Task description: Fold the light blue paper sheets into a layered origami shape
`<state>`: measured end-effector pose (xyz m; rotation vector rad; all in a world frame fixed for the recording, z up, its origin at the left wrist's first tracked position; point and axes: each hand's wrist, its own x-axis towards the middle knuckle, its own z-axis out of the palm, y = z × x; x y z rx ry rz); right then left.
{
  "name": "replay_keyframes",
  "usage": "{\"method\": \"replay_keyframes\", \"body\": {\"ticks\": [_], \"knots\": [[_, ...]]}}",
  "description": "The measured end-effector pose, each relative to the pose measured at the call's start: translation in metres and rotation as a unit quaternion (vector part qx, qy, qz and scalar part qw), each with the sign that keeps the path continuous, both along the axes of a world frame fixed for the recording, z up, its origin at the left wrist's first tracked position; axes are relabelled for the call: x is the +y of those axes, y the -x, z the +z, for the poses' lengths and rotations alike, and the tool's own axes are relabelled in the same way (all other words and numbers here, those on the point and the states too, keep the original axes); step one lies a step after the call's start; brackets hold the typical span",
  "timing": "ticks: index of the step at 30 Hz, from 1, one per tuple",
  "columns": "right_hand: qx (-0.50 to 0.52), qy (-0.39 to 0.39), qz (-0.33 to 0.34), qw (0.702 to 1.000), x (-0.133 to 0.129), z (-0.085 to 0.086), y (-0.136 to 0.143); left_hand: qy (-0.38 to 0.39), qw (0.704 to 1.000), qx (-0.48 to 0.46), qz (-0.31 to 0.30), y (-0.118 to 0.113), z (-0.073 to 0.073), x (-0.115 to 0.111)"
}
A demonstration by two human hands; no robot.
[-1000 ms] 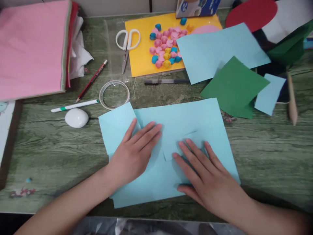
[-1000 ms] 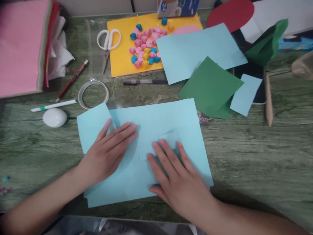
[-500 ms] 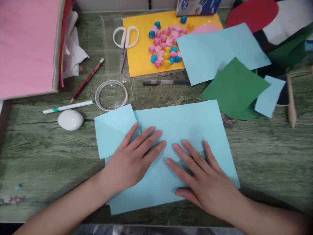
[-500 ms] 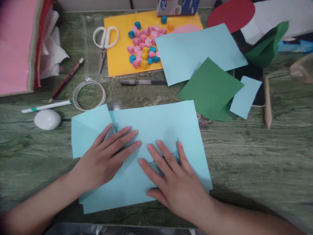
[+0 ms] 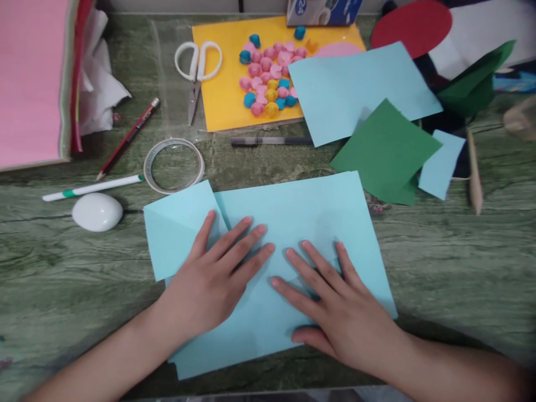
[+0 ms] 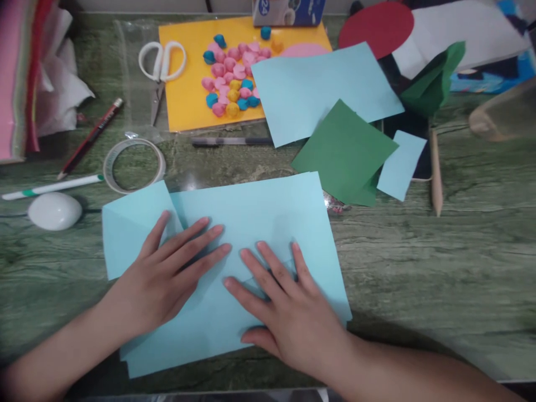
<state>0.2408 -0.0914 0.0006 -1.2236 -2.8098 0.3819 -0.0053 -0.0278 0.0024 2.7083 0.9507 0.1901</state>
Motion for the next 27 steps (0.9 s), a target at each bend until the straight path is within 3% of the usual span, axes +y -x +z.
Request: {"method": "replay_keyframes", "body": {"ticks": [11, 27], "knots": [[0.014, -0.008, -0.003, 1.000, -0.0004, -0.0026, -0.0004, 0.040, 0.998, -0.034, 0.034, -0.0014, 0.0026, -0.0006], [0.018, -0.009, 0.003, 1.000, 0.0000, -0.0026, -0.0021, 0.034, 0.999, -0.014, 0.015, 0.0007, 0.0005, -0.0011]]}}
